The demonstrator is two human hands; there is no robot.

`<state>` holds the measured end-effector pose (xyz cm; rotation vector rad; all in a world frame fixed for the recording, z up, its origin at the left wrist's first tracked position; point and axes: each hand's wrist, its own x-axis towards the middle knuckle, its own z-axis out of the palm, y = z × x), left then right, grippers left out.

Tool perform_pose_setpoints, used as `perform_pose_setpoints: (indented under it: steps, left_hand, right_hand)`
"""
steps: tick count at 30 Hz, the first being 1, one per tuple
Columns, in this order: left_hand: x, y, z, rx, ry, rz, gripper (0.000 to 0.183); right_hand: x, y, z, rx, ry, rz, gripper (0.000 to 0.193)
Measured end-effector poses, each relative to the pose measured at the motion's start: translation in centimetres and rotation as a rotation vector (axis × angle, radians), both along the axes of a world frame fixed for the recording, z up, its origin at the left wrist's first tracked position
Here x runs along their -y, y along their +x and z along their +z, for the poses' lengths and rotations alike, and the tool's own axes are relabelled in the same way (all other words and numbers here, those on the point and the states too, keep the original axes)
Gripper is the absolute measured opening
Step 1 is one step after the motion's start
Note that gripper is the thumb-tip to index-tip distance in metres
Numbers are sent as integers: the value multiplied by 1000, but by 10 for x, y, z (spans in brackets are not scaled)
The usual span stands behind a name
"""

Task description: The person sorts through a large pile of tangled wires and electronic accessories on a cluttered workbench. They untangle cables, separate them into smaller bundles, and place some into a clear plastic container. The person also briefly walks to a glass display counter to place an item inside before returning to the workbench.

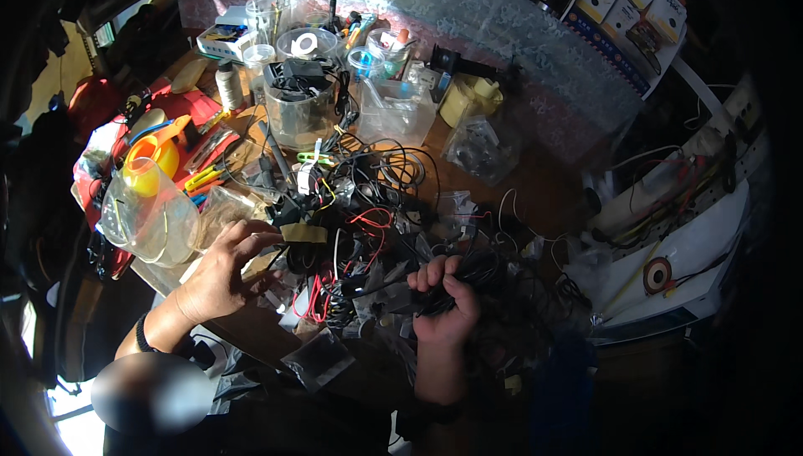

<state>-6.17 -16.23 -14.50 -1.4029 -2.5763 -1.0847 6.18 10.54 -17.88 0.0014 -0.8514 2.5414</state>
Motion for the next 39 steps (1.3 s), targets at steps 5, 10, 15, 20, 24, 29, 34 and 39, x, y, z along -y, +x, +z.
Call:
perform_pose_setpoints:
  steps: [5,10,15,20,24,29,34,39]
  left_hand:
    - [-34,30,3,-138,-171,-303,55]
    - [-52,53,-10,-140,-268,-703,73]
    - [-68,62,-29,-243,-459,-792,74]
    - [-80,47,-40,-311,-393,-761,70]
    - [-93,32,-44,-384,-409,-674,59]
    - [-114,4,-40,-548,-386,-511,56]
    - [-124,3,-16,-424,-462,-437,48]
    - [-116,36,14,-380,-393,-521,42]
  right_hand:
    - [-17,18,22,-215,-237,31,12]
    - [-27,57,46,-294,-197,-3,14]
    - [-41,100,55,-303,-52,-105,15]
    - [-51,136,36,-239,-123,-195,15]
    - [-63,160,18,-198,-171,-274,13]
    - [-65,188,-1,-111,-180,-349,14]
    - [-55,208,-18,-54,-197,-380,16]
    - [-25,209,-27,84,-33,-223,16]
